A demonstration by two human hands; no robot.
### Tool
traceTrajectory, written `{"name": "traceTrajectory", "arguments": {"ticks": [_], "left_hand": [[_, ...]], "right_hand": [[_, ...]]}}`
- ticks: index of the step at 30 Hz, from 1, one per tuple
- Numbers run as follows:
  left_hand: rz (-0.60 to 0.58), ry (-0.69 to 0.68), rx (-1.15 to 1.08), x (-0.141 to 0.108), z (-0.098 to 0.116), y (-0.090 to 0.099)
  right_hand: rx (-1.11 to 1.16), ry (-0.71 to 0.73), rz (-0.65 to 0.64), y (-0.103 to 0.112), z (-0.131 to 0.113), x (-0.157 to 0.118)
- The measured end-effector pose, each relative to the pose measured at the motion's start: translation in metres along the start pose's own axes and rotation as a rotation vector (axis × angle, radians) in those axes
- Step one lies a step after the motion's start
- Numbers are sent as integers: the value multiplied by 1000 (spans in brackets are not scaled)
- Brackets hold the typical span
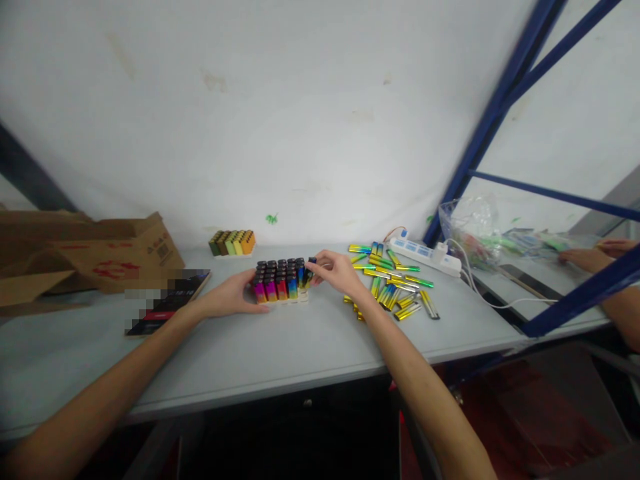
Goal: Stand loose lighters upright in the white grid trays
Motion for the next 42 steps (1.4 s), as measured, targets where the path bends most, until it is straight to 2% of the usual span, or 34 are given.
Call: {"name": "traceTrajectory", "arguments": {"ticks": [5, 11, 20, 27, 31, 36, 42], "left_hand": [[12, -7, -4, 1, 1, 0], [10, -12, 12, 1, 0, -1], [-1, -12, -6, 0, 1, -2], [-2, -3, 11, 0, 1, -1], [13, 6, 2, -1, 2, -1], [21, 22, -19, -1, 2, -1], [-1, 14, 9, -1, 8, 0]], "right_hand": [[-109, 5, -90, 0, -1, -3], [-306, 122, -63, 5, -13, -4], [-477, 101, -162, -10, -11, -4], [-670, 238, -169, -8, -14, -7], [-701, 216, -206, -7, -13, -6], [-754, 136, -176, -10, -10, -4], [-681, 101, -282, -5, -10, -6]]}}
Point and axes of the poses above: each hand's wrist, its own x-axis towards the middle knuckle, its own y-axis out of the back of the hand, z = x × y, the point moved 2 cm from there along x, towards the middle knuckle, and after that the axes turned 5 degrees about -y, right-handed, at the moved point
